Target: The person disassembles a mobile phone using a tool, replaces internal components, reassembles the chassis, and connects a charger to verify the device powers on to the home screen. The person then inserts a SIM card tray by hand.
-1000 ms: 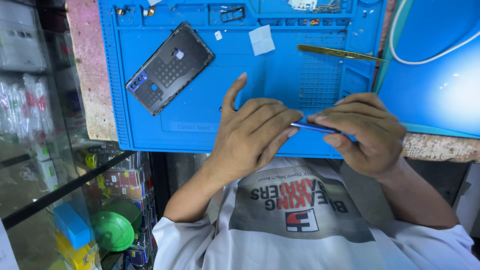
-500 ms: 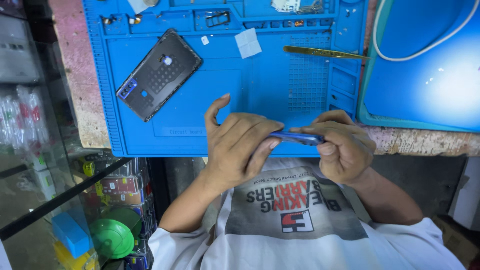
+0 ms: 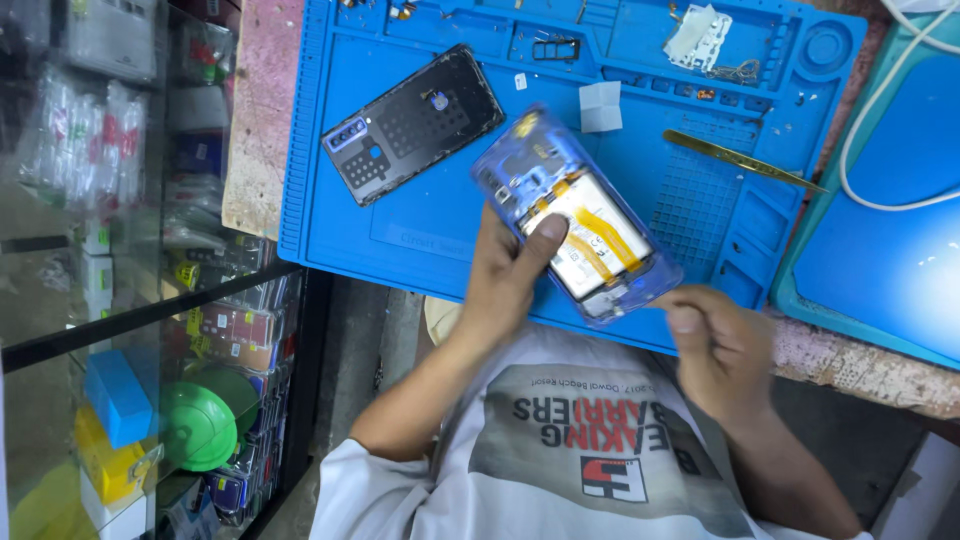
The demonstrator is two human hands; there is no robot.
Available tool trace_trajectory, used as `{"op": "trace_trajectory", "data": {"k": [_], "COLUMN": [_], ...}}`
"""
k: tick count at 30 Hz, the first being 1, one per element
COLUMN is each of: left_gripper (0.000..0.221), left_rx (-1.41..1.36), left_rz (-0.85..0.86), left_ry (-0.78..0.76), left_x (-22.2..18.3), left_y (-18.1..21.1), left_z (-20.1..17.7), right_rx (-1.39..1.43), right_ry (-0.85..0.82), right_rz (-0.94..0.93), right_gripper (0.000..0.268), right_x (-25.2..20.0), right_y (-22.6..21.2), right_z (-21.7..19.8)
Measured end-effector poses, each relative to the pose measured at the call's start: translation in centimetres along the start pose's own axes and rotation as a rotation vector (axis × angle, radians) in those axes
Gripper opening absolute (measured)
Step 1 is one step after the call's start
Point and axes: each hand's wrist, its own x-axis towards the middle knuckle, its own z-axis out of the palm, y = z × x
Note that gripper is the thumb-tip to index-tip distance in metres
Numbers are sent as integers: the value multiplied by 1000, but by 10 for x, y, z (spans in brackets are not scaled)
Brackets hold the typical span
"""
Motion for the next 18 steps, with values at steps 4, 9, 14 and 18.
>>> {"op": "trace_trajectory", "data": {"k": [4, 9, 14, 18], "left_gripper": [41, 30, 30, 31], "left_rx": [455, 697, 621, 617], "left_rz": [-135, -131, -151, -177], "left_ry": [-378, -598, -610, -576], "left_x": [28, 36, 28, 26], "left_y": [38, 54, 47, 49], "left_z": [-14, 12, 23, 17], "right_rx": [-5, 361, 293, 316], "right_ry": [131, 69, 69, -185], "right_rz": [45, 200, 237, 296], "right_gripper": [26, 50, 35, 25], "right_x": [17, 25, 27, 32], "right_y": [-1, -7, 1, 9], "right_z": [-13, -2, -13, -24]}}
